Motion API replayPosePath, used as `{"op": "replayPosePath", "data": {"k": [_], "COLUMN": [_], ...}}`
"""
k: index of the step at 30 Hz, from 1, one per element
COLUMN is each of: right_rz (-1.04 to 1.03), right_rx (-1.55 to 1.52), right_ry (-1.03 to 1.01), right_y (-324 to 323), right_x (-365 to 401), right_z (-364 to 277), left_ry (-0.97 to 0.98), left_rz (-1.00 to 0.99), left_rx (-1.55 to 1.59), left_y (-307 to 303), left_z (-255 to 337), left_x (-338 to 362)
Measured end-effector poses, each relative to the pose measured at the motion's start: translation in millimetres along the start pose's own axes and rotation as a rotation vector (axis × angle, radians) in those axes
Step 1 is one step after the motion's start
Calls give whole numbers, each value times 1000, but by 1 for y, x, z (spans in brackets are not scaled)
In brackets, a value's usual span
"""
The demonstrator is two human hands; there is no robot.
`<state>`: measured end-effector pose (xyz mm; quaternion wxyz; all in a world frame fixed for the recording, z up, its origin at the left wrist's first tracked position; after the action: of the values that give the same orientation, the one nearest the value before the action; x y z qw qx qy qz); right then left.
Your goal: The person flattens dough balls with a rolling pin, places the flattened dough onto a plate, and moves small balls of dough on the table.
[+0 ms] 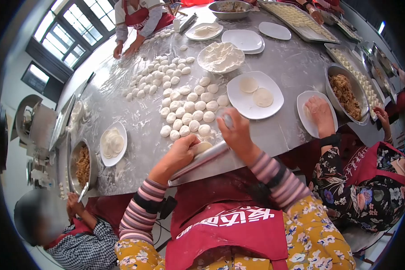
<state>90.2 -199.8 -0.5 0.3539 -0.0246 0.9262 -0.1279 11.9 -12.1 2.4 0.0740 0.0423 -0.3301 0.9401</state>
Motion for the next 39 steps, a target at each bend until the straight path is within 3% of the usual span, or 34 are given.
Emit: {"op": "replayPosePath", "data": {"k": [3,7,8,10,15,17,19,21,23,26,32,35,36,38,39], "right_rz": [-9,-30,-44,-51,-3,1,-12,-21,-38,-53,-14,-42,-14,-63,-103], "right_rx": [-47,22,23,-28,-3,-26,-18,30,65,-25,-62,99,7,279,270], "right_ry": [-32,-107,-113,62,-25,-26,-49,-80,-107,36,-31,-129,-104,-276,-240], "right_y": [26,-6,-18,-34,3,15,18,-3,-25,-34,22,11,-2,-24,-34], "right_x": [-25,-2,11,33,-8,-16,-21,-6,16,34,-26,-10,-4,20,29], "right_z": [10,0,-8,-19,0,7,7,-2,-15,-19,2,11,2,-5,-13], "left_ry": [-2,1,-3,-80,-41,31,-4,-43,-12,-118,-42,-36,-39,-7,11], "left_rz": [-1,-47,-38,0,-54,46,-16,-74,27,-1,-17,-20,-63,-34,-25], "left_rx": [-94,-227,-217,11,82,-79,-107,-111,-107,87,-87,-147,-126,-95,-86], "left_y": [1,-3,-3,-4,0,4,1,4,6,-4,-2,-9,-8,-8,-6], "left_z": [5,9,5,-4,-5,-2,5,0,-13,-8,1,8,9,16,8], "left_x": [-12,-8,-6,1,-2,-8,-12,-14,-8,4,1,1,4,11,7]}}
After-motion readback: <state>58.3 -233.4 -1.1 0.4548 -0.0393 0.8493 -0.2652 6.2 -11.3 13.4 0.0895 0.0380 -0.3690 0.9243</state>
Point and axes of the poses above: each hand's wrist, its own x-axis away from the middle knuckle, its own y-axis out of the palm, z = x × y, the point moved 1 cm from there along -x, towards the middle knuckle, and after that the axes turned 3 degrees about -z, right-handed, at the moved point
